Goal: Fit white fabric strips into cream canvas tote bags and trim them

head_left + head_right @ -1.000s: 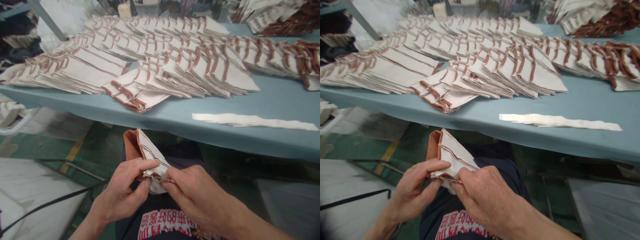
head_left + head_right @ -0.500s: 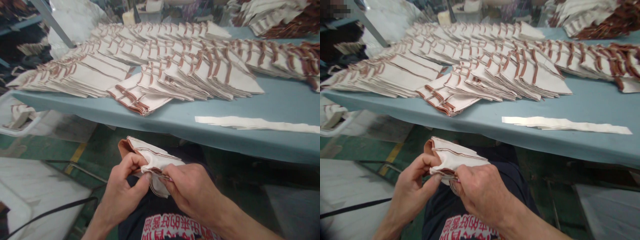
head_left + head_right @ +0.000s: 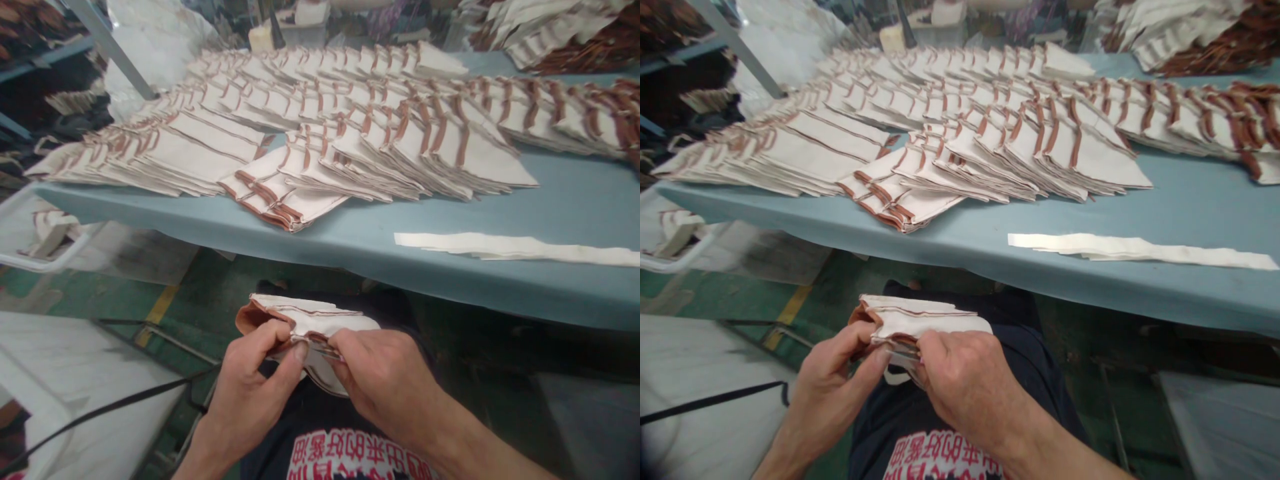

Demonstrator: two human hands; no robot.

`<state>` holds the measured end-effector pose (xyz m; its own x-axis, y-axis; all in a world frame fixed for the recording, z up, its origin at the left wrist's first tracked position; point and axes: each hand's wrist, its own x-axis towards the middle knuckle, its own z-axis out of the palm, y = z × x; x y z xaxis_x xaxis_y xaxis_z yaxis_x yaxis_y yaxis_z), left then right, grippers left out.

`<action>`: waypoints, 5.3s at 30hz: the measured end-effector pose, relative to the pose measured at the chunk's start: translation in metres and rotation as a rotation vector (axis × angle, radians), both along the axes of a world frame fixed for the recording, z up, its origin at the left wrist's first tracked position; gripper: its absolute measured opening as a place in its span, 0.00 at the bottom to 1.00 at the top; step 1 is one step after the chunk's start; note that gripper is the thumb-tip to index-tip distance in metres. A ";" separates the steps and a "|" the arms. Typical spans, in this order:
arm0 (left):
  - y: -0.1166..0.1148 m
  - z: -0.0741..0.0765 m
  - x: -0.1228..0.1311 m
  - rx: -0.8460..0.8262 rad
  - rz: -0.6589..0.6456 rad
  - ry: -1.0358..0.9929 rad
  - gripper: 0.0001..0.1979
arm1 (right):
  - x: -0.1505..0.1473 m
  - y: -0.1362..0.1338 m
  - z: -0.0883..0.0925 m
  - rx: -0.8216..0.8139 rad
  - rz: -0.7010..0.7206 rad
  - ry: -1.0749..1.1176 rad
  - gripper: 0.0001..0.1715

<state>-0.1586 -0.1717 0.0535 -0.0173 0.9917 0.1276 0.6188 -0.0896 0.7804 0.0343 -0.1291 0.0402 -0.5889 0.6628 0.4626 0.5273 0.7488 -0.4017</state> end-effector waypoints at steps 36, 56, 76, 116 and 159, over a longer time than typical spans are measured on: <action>-0.002 -0.011 -0.009 -0.201 0.015 -0.370 0.16 | 0.002 0.008 0.016 -0.047 0.037 -0.125 0.15; -0.005 -0.019 -0.012 -0.226 0.080 -0.508 0.15 | -0.004 -0.003 0.013 0.065 -0.076 0.024 0.22; -0.002 -0.017 -0.008 -0.270 0.102 -0.555 0.16 | -0.006 -0.003 0.008 0.051 -0.075 0.053 0.19; 0.006 -0.024 -0.005 -0.108 -0.248 -0.284 0.11 | -0.001 0.008 -0.005 -0.523 0.105 0.162 0.07; 0.016 -0.007 -0.007 -0.337 -0.511 -0.356 0.10 | 0.024 0.004 -0.003 -0.984 0.272 0.170 0.12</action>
<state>-0.1659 -0.1556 0.0465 0.4769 0.8714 -0.1147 0.2655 -0.0184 0.9639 0.0579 -0.1253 0.0375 -0.7530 0.6468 -0.1211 0.2687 0.1343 -0.9538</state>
